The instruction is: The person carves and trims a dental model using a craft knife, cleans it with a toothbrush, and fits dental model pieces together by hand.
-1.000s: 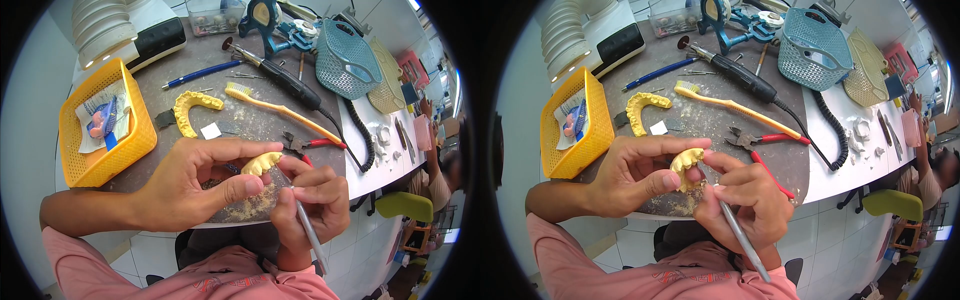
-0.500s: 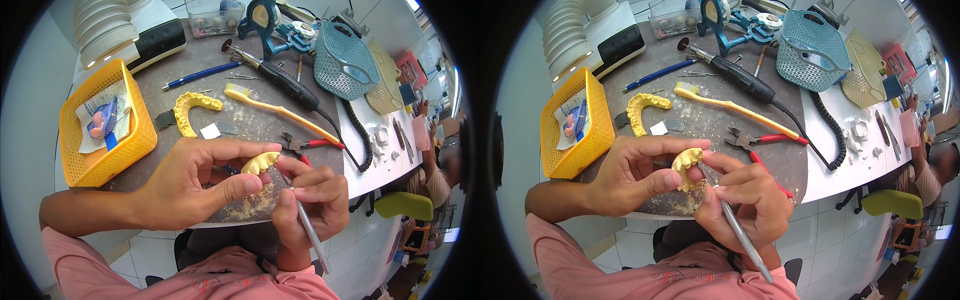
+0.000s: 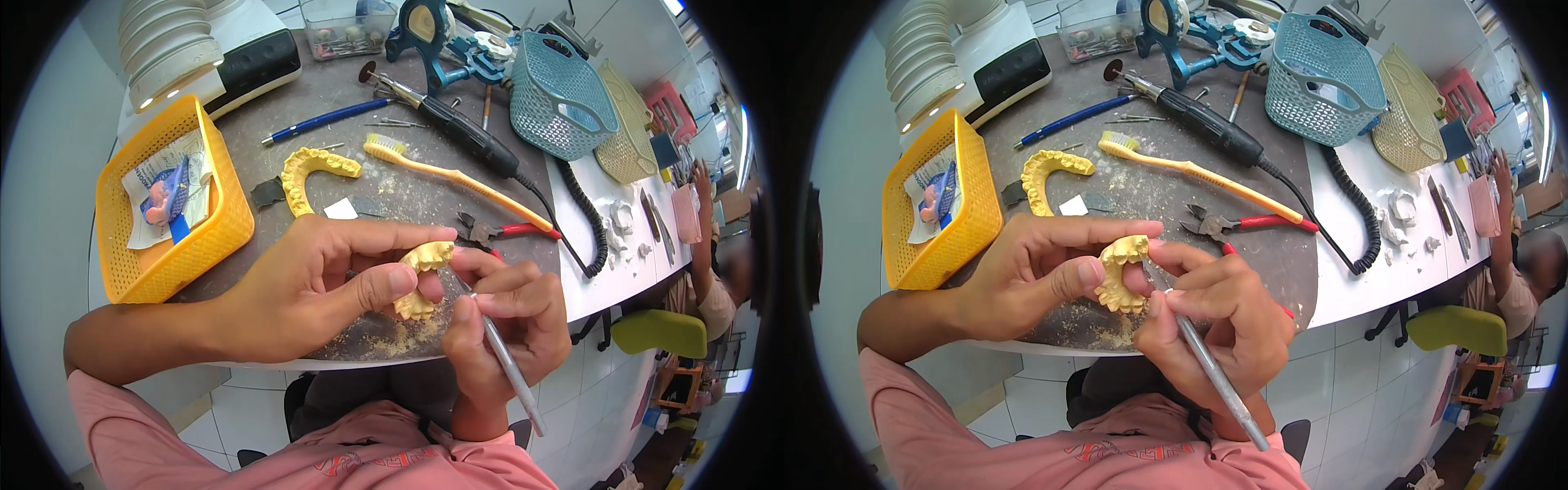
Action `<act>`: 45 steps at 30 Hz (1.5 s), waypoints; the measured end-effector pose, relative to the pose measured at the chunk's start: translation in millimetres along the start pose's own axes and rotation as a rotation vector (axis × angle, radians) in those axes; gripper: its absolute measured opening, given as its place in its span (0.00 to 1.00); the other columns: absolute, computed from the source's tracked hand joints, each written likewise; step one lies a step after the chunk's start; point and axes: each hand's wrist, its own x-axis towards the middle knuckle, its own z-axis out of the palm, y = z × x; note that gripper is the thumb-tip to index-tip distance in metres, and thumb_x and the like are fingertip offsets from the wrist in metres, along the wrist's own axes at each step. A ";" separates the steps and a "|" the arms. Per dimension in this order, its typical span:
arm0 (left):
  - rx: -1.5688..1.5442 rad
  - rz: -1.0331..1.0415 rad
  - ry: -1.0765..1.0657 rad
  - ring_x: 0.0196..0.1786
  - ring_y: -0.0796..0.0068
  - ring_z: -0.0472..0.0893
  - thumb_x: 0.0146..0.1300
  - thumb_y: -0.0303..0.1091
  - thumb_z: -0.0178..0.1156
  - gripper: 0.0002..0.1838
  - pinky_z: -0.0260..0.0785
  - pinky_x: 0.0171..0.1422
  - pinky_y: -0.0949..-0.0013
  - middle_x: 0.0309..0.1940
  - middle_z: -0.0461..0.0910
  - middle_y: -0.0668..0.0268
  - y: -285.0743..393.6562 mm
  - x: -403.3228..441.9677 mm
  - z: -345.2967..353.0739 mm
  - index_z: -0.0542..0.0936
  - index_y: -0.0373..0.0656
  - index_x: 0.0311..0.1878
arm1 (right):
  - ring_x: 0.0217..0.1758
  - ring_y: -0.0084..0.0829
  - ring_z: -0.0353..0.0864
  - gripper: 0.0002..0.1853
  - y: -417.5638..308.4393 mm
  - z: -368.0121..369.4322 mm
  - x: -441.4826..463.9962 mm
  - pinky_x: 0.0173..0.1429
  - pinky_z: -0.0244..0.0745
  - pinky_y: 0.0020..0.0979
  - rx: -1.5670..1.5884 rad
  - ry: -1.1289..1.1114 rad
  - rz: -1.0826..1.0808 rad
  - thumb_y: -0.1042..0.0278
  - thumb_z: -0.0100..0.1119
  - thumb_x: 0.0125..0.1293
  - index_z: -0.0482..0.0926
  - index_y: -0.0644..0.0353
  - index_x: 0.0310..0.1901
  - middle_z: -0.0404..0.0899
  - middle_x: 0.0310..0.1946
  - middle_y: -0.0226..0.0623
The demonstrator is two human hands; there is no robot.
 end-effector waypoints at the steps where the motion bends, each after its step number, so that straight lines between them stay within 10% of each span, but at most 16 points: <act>1: 0.006 -0.019 -0.023 0.59 0.75 0.79 0.77 0.36 0.53 0.27 0.72 0.66 0.69 0.54 0.81 0.59 0.1 0.4 -1.2 0.65 0.33 0.73 | 0.32 0.33 0.86 0.11 0.0 0.0 0.2 0.53 0.87 0.47 -0.007 -0.001 0.002 0.89 0.67 0.51 0.74 0.67 0.32 0.79 0.26 0.43; 20: -0.009 -0.037 -0.010 0.54 0.80 0.81 0.77 0.43 0.52 0.28 0.76 0.57 0.74 0.55 0.81 0.62 2.1 3.0 -2.5 0.67 0.35 0.72 | 0.34 0.32 0.86 0.10 1.0 -2.4 -0.1 0.57 0.84 0.51 0.020 -0.017 0.005 0.87 0.67 0.54 0.74 0.67 0.34 0.79 0.25 0.42; 26: -0.058 -0.017 -0.005 0.52 0.78 0.81 0.77 0.45 0.53 0.29 0.76 0.56 0.74 0.51 0.82 0.61 3.0 1.5 1.2 0.66 0.34 0.72 | 0.28 0.28 0.82 0.12 -8.6 -7.0 -6.7 0.40 0.84 0.32 0.072 0.128 0.053 0.84 0.71 0.54 0.76 0.66 0.35 0.81 0.26 0.42; 33: -0.041 0.059 0.055 0.49 0.78 0.81 0.79 0.46 0.48 0.28 0.75 0.56 0.72 0.46 0.82 0.61 -2.6 0.9 1.9 0.68 0.31 0.68 | 0.16 0.22 0.72 0.15 -25.7 -45.3 -25.7 0.21 0.64 0.23 -0.689 -0.177 0.013 0.74 0.81 0.47 0.80 0.61 0.32 0.80 0.21 0.35; 45: -0.157 0.065 0.106 0.48 0.79 0.80 0.80 0.47 0.44 0.26 0.76 0.49 0.73 0.47 0.81 0.62 -7.7 -0.4 -3.0 0.70 0.37 0.69 | 0.18 0.25 0.79 0.10 -32.1 -64.9 8.0 0.23 0.72 0.25 -0.431 -0.248 -0.075 0.67 0.62 0.70 0.82 0.66 0.35 0.81 0.19 0.37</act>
